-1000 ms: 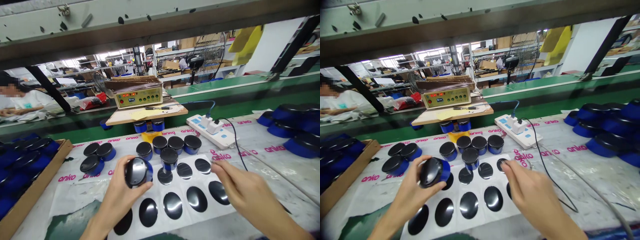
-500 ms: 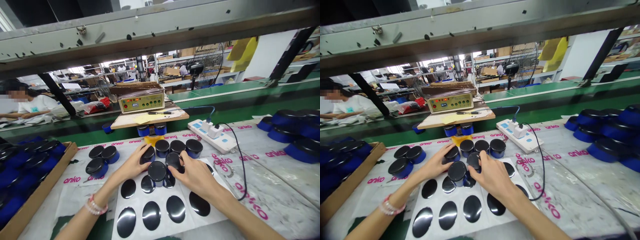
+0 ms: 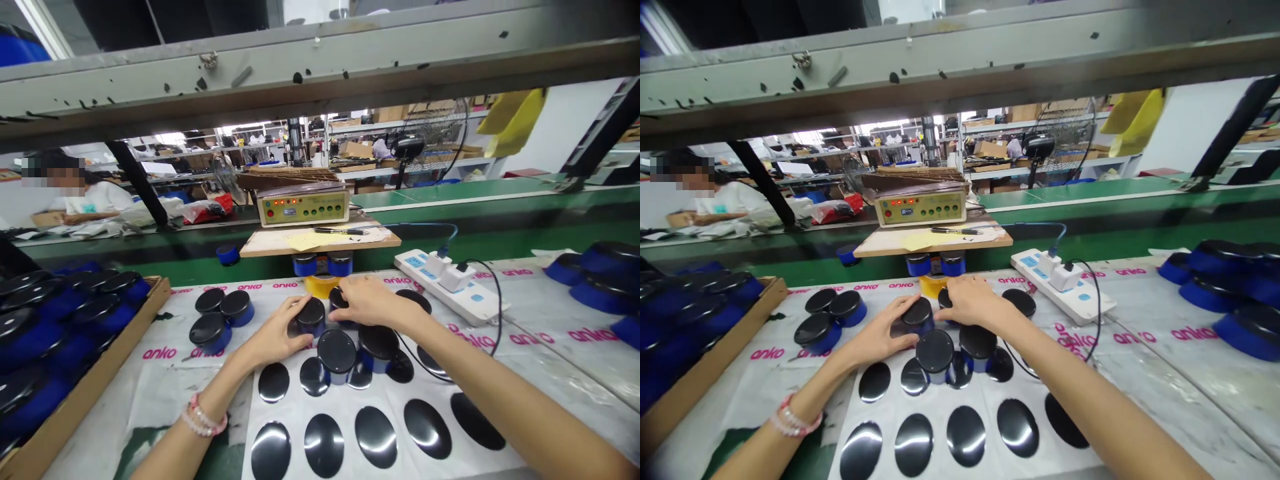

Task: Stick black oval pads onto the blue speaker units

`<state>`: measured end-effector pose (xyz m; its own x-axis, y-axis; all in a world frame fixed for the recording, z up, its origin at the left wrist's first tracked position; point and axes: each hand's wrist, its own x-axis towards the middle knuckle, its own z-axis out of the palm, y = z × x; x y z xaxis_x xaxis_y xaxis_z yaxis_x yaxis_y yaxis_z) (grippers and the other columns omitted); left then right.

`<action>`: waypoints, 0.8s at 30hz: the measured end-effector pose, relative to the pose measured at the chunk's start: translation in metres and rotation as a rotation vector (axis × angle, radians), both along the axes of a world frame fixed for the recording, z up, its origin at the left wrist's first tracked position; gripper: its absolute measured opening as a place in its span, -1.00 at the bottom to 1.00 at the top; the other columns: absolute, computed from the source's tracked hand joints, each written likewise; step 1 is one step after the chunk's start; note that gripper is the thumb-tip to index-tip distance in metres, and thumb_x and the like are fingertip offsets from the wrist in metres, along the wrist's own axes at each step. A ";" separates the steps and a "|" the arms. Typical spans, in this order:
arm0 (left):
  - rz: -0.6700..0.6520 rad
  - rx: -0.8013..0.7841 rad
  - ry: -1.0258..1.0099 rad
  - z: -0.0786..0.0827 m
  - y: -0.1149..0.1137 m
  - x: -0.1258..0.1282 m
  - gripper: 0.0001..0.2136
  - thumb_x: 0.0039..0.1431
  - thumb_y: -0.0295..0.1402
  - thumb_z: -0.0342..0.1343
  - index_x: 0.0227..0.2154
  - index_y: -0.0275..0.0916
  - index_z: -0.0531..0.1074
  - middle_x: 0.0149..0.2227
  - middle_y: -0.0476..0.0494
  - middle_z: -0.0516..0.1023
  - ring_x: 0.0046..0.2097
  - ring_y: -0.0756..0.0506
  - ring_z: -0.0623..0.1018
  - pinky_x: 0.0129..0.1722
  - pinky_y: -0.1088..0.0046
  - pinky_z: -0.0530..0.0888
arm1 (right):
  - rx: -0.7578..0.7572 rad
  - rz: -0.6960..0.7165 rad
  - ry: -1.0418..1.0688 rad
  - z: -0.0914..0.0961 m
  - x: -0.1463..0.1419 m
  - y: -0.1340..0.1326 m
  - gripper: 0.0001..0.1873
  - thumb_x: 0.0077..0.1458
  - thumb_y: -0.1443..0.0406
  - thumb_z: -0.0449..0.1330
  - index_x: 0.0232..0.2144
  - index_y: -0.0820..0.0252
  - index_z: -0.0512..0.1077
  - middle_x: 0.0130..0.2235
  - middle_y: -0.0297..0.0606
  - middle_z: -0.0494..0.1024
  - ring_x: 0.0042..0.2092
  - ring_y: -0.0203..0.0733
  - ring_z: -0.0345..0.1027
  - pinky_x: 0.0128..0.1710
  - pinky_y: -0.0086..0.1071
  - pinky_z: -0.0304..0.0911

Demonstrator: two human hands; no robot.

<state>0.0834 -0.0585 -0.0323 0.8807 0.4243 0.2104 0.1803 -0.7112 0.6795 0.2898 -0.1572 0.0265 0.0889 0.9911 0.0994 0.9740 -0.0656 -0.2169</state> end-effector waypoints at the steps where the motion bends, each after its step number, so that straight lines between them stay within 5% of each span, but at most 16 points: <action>1: -0.010 -0.012 0.000 0.000 0.001 -0.001 -0.38 0.15 -0.24 0.14 0.24 -0.11 0.08 0.21 -0.17 0.21 0.21 -0.16 0.28 0.21 0.27 0.23 | -0.024 0.027 0.012 0.000 0.002 0.007 -0.60 -0.15 0.08 0.36 -0.46 0.16 0.27 -0.40 -0.21 0.49 -0.32 -0.03 0.39 -0.44 -0.36 0.09; 6: 0.120 -0.037 -0.083 0.002 -0.006 0.000 -0.49 0.33 -0.11 -0.17 0.27 -0.10 -0.03 0.30 -0.18 0.08 0.28 -0.15 0.15 0.26 0.15 0.13 | 0.055 0.107 0.087 0.018 0.005 0.000 -0.71 0.02 0.10 0.20 -0.44 0.15 0.22 -0.41 -0.32 0.41 -0.41 -0.20 0.28 -0.46 -0.39 0.08; 9: 0.180 0.042 -0.192 0.013 -0.019 0.001 -0.29 0.20 -0.08 0.07 0.29 -0.09 -0.16 0.35 -0.19 -0.11 0.33 -0.18 0.02 0.28 0.13 0.08 | 0.104 0.200 0.175 0.031 -0.010 -0.014 -0.78 0.04 0.16 0.16 -0.36 0.13 0.22 -0.38 -0.39 0.35 -0.38 -0.27 0.24 -0.40 -0.42 0.15; 12: 0.134 0.147 -0.295 0.028 -0.035 0.000 -0.27 0.10 -0.18 0.22 0.26 -0.08 -0.03 0.28 -0.15 0.14 0.27 -0.15 0.20 0.25 0.24 0.19 | 0.157 0.291 0.365 0.034 -0.030 -0.020 -0.87 0.05 0.26 0.12 -0.38 0.13 0.21 -0.41 -0.44 0.27 -0.39 -0.31 0.18 -0.40 -0.45 0.14; 16: 0.100 0.230 -0.364 0.040 -0.045 -0.004 -0.37 0.10 -0.28 0.24 0.20 -0.07 0.11 0.17 -0.05 0.34 0.15 -0.08 0.39 0.19 0.40 0.30 | 0.240 0.256 0.544 0.027 -0.048 -0.020 -0.88 0.09 0.25 0.06 -0.45 0.14 0.22 -0.51 -0.48 0.17 -0.47 -0.33 0.04 -0.47 -0.44 0.05; 21: 0.119 0.341 -0.324 0.037 -0.045 -0.006 -0.34 0.10 -0.33 0.24 0.22 -0.13 0.07 0.22 -0.17 0.25 0.21 -0.14 0.31 0.20 0.29 0.30 | 0.329 0.230 0.533 0.018 -0.054 -0.020 -0.82 0.10 0.27 0.07 -0.52 0.13 0.19 -0.52 -0.46 0.18 -0.48 -0.33 0.06 -0.48 -0.44 0.06; 24: 0.121 0.394 -0.252 0.042 -0.042 -0.009 -0.33 0.14 -0.42 0.19 0.24 -0.07 -0.01 0.26 -0.19 0.17 0.26 -0.18 0.22 0.21 0.20 0.26 | 0.306 0.336 0.420 0.023 -0.052 -0.025 -0.74 0.17 0.22 0.06 -0.52 0.11 0.12 -0.33 -0.31 0.37 -0.32 -0.25 0.26 -0.34 -0.39 0.22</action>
